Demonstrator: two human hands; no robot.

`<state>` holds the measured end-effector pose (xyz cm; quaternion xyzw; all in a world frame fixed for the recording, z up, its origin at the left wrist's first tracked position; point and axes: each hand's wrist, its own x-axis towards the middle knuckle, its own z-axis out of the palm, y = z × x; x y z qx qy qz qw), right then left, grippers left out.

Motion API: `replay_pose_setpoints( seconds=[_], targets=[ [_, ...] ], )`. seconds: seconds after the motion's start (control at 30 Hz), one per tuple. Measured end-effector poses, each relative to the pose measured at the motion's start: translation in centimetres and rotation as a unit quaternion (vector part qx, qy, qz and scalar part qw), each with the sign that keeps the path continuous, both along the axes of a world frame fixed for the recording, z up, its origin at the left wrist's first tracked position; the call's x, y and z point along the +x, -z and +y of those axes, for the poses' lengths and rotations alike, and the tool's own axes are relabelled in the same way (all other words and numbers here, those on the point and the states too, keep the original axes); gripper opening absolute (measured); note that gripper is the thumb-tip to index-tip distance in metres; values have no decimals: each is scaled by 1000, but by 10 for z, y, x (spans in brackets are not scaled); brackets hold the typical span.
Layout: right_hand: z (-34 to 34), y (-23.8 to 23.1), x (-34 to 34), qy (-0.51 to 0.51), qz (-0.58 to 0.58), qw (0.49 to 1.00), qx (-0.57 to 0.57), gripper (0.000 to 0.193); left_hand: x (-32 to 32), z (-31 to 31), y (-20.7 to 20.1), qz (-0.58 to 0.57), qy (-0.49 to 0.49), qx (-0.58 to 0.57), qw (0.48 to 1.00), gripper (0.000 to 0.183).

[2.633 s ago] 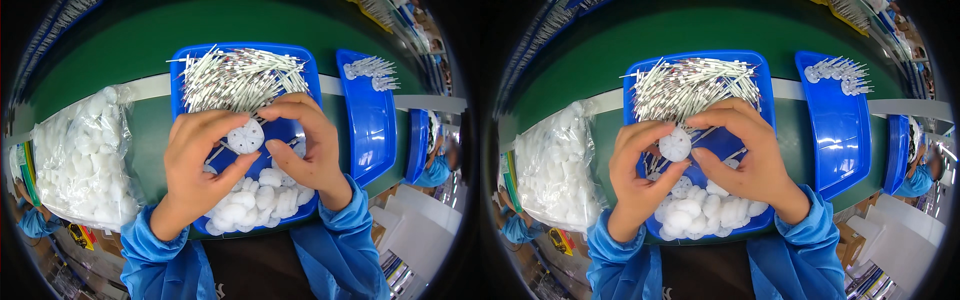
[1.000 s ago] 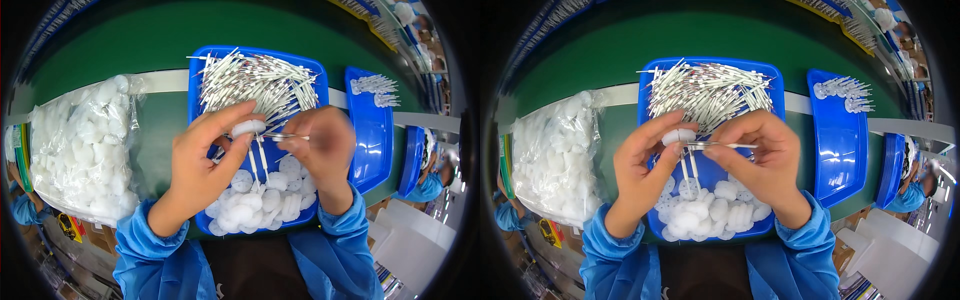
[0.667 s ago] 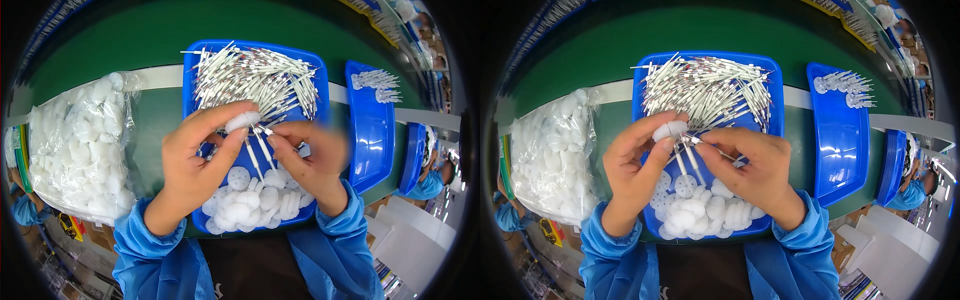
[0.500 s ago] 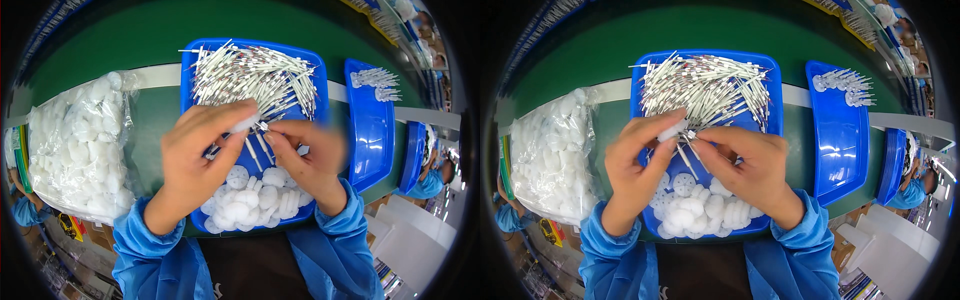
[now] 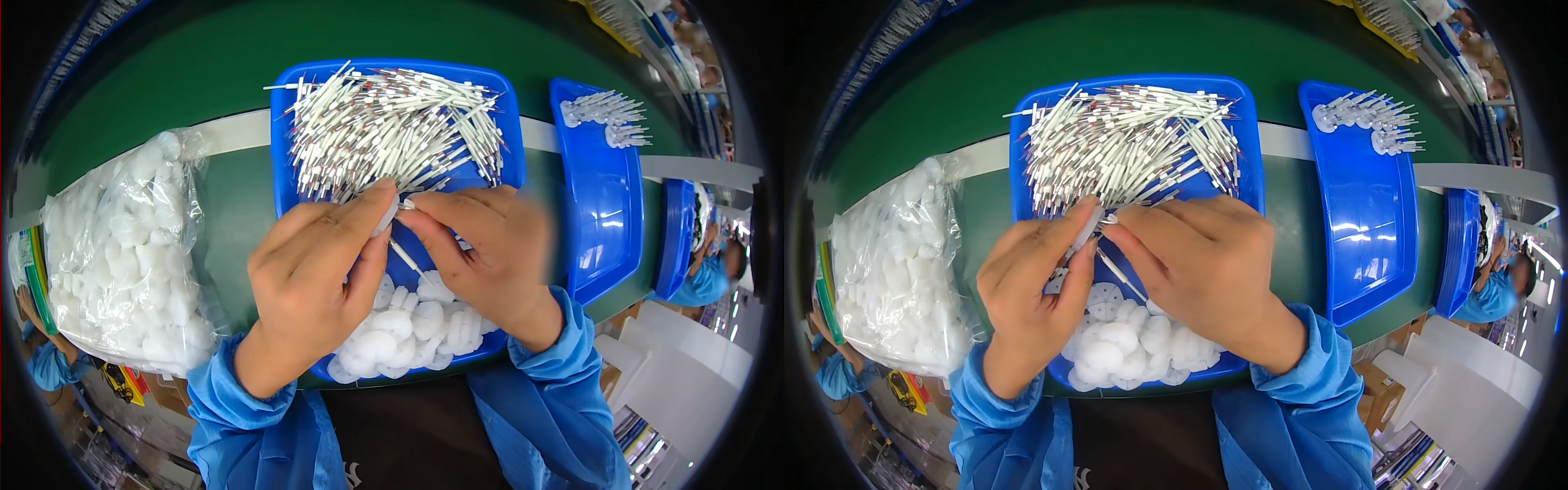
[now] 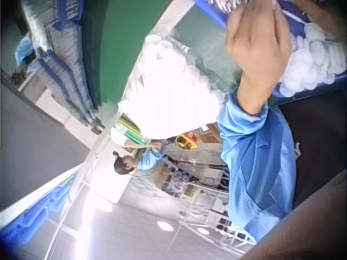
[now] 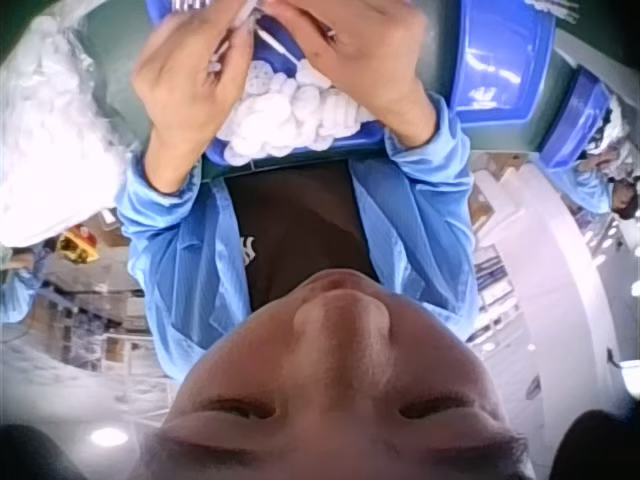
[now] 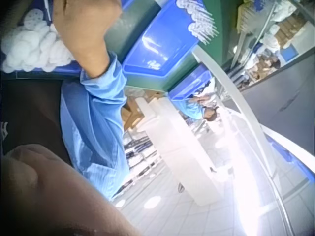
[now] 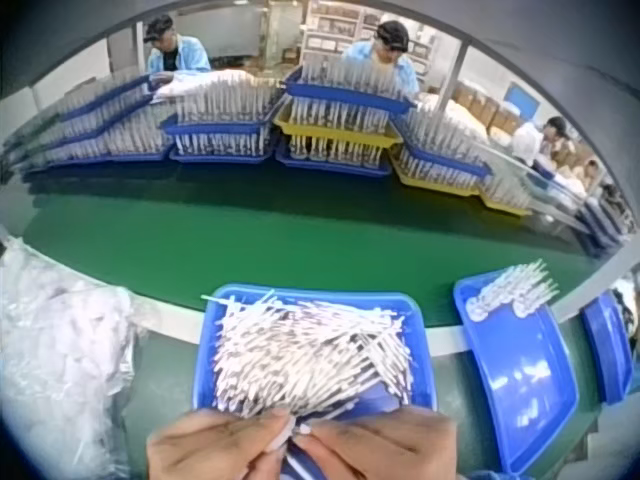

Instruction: The person inserts thin white sticks into small white cotton pads held in their left hand. They repeatedly pick up a stick from a blue tray and push it into the center of a cotton pad, then place the assembled unit into a separate blue tray. The process is continuous and repetitive throughout the clip.

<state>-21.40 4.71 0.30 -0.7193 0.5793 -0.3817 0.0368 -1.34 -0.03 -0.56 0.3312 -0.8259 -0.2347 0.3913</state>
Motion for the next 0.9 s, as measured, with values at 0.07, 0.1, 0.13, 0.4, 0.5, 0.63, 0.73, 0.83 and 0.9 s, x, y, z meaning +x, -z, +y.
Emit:
replay_pose_setpoints(
  seconds=[0.07, 0.1, 0.13, 0.4, 0.5, 0.63, 0.73, 0.83, 0.9],
  targets=[
    [0, -1, 1, -1, 15, 1000, -3, 15, -2, 3, 1, 2, -13, 14, 1000, 44],
    [0, 0, 1, -3, 9, 1000, -6, 15, -2, 5, 1, 4, -22, 23, 999, 43],
    [0, 1, 2, -4, 4, 1000, -10, 15, -3, 7, 1, 7, -30, 31, 999, 42],
    [0, 5, 0, -14, -34, 999, 9, 18, 1, 0, 3, 45, -9, 120, 992, 46],
    [-2, 1, -6, -40, -74, 996, 17, 24, 9, -7, 3, 82, 30, 191, 978, 49],
    [-5, -2, -18, -97, -235, 963, 92, 35, 9, -12, -2, 62, 58, 130, 988, 54],
    [0, -2, -14, -114, -347, 917, 158, 35, 6, -9, 0, 58, 54, 83, 993, 53],
    [3, 1, -11, -111, -371, 905, 176, 32, 5, -8, 0, 57, 63, 64, 994, 55],
    [3, 5, -14, -116, -377, 903, 168, 31, 6, -8, -1, 62, 70, 75, 993, 56]
  ],
)
